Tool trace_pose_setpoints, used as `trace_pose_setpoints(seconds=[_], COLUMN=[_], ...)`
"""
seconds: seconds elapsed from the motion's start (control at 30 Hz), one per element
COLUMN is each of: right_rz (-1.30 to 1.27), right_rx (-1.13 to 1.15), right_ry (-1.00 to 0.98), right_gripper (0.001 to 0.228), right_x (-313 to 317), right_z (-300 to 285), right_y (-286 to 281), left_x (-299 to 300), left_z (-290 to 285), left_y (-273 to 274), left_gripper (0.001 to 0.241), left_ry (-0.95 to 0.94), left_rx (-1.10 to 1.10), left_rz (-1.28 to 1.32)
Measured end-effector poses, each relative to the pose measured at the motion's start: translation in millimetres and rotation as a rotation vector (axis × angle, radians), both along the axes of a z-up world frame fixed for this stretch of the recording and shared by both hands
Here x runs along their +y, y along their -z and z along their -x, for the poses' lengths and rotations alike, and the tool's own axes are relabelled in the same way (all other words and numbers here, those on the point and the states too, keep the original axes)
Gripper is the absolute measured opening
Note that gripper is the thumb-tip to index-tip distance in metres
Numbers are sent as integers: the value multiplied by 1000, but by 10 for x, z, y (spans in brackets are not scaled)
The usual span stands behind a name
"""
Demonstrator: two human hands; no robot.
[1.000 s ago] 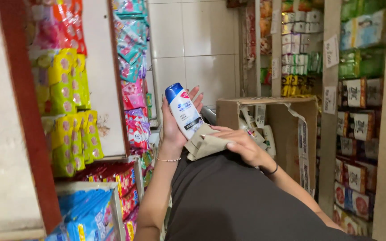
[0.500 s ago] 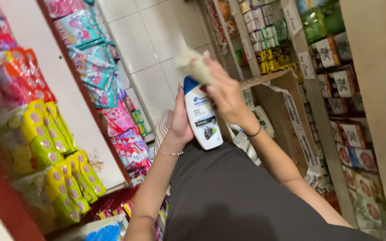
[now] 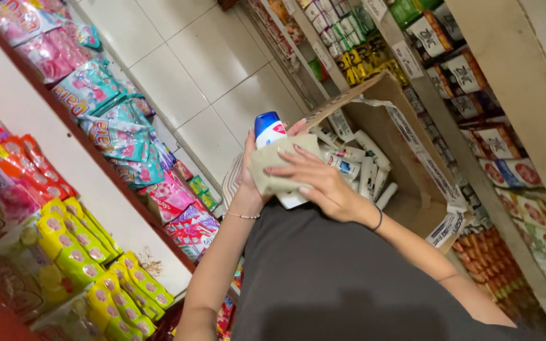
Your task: The recorder is seen cleaning a bottle of shampoo with a rag and scanning it before placing it back on the shelf.
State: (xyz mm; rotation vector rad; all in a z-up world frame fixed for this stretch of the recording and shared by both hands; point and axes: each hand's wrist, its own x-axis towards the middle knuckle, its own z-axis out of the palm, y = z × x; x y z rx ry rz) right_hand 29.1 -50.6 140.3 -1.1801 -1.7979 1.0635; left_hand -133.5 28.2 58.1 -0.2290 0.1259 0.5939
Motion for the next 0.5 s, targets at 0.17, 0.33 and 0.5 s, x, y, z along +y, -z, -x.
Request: trace_pose_setpoints(seconds=[0.17, 0.33, 0.5], right_rz=[68, 95, -5], right_rx=[92, 124, 128], right_ry=[-47, 18, 524], right_gripper=[49, 45, 49], right_x=[-267, -307, 104], right_z=[-183, -506, -620], right_y=[-3, 155, 23], left_x=[-14, -52, -38], left_z=[-33, -175, -317], left_y=[225, 164, -98], left_gripper=[67, 70, 67], left_ry=[47, 142, 264], left_rx=[278, 367, 325], left_rz=[-148, -104, -174])
